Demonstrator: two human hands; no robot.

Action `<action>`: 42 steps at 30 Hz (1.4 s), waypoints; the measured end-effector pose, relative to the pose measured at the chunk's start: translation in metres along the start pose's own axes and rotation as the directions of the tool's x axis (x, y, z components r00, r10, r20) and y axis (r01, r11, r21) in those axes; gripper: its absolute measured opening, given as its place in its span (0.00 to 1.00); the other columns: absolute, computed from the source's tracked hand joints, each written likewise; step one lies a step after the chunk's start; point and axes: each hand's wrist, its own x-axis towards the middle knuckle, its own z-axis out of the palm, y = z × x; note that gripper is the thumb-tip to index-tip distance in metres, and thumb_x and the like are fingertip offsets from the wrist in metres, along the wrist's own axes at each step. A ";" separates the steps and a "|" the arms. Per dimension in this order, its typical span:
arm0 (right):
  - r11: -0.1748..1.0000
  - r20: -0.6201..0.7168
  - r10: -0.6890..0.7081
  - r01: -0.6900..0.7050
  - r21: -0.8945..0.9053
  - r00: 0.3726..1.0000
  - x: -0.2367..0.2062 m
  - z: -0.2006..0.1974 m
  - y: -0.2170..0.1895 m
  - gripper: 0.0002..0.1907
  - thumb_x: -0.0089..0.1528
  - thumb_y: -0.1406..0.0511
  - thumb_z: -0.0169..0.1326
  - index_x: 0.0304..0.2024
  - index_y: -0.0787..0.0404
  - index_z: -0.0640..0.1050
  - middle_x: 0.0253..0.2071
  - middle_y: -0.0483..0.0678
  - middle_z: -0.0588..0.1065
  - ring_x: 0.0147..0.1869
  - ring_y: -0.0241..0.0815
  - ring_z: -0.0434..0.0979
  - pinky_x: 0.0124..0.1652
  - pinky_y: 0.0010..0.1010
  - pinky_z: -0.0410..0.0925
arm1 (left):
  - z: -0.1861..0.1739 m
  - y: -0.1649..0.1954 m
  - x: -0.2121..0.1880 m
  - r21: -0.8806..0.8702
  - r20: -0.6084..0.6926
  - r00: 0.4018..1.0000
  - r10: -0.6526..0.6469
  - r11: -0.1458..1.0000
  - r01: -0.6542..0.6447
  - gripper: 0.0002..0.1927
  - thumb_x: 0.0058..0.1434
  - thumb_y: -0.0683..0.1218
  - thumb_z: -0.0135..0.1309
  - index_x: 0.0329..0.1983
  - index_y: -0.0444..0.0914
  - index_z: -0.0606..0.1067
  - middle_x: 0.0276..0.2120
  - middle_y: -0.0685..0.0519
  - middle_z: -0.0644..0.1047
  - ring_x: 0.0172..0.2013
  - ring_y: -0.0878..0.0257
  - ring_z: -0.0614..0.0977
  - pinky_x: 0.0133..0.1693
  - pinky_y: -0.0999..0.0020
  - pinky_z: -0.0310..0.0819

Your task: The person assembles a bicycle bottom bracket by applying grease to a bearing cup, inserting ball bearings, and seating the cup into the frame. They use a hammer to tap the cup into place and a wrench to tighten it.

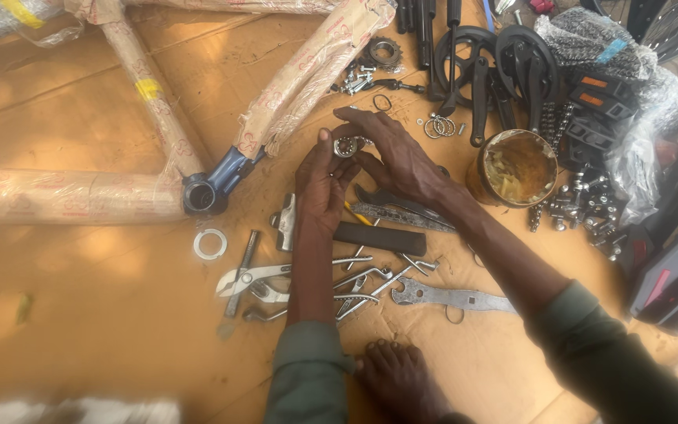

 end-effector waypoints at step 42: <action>-0.510 0.252 0.374 -0.029 0.859 0.892 -0.030 0.071 0.038 0.26 0.73 0.55 0.51 0.60 0.72 0.71 0.58 0.60 0.71 0.58 0.53 0.75 0.60 0.40 0.70 | 0.056 -0.023 -0.016 0.670 0.577 0.718 0.389 0.278 -0.689 0.18 0.66 0.53 0.62 0.53 0.39 0.80 0.46 0.52 0.83 0.48 0.62 0.84 0.54 0.65 0.78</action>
